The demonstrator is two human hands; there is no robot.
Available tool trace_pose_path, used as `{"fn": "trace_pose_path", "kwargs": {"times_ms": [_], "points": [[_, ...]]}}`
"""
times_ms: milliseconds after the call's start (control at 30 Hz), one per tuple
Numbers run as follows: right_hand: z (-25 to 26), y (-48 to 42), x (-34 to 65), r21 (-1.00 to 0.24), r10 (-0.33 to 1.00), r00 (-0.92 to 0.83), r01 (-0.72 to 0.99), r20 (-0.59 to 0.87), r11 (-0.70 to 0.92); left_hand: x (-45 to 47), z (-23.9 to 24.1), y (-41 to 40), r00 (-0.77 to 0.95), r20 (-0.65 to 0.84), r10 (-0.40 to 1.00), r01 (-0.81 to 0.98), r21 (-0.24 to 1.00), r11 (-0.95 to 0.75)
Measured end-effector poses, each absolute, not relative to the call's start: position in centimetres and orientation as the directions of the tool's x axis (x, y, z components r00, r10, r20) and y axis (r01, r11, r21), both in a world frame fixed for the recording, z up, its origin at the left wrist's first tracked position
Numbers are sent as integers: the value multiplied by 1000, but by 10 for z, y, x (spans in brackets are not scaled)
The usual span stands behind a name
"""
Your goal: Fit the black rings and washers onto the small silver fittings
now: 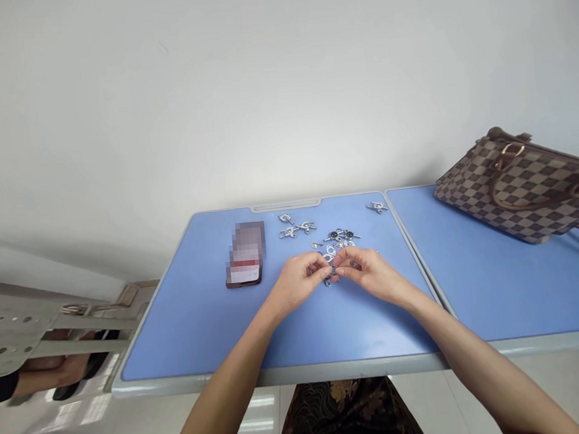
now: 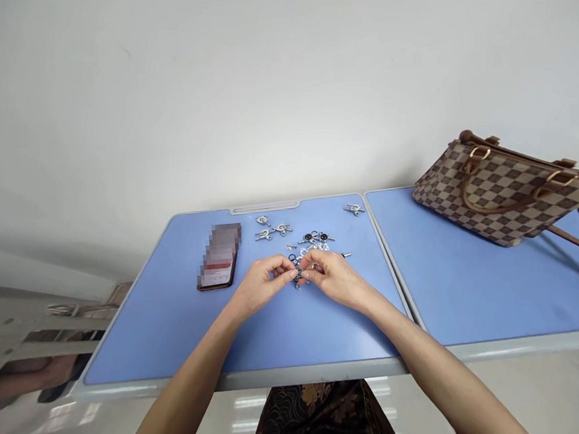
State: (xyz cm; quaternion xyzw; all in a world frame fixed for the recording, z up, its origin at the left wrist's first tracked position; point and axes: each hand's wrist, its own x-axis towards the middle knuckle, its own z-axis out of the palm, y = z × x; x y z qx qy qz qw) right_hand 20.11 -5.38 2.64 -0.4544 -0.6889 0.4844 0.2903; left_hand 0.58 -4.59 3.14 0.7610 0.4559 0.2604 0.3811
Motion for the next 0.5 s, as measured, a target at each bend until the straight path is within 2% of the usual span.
{"fn": "trace_pose_path", "kwargs": {"times_ms": [133, 333, 500], "points": [[29, -54, 206, -836, 929, -369, 505, 15, 215, 8, 29, -48, 439, 46, 897, 483, 830, -279], [29, -53, 212, -805, 901, -433, 525, 28, 277, 10, 28, -50, 451, 26, 892, 513, 811, -283], [26, -50, 216, -797, 885, -465, 540, -13, 272, 1, 31, -44, 430, 106, 896, 512, 790, -339]]}}
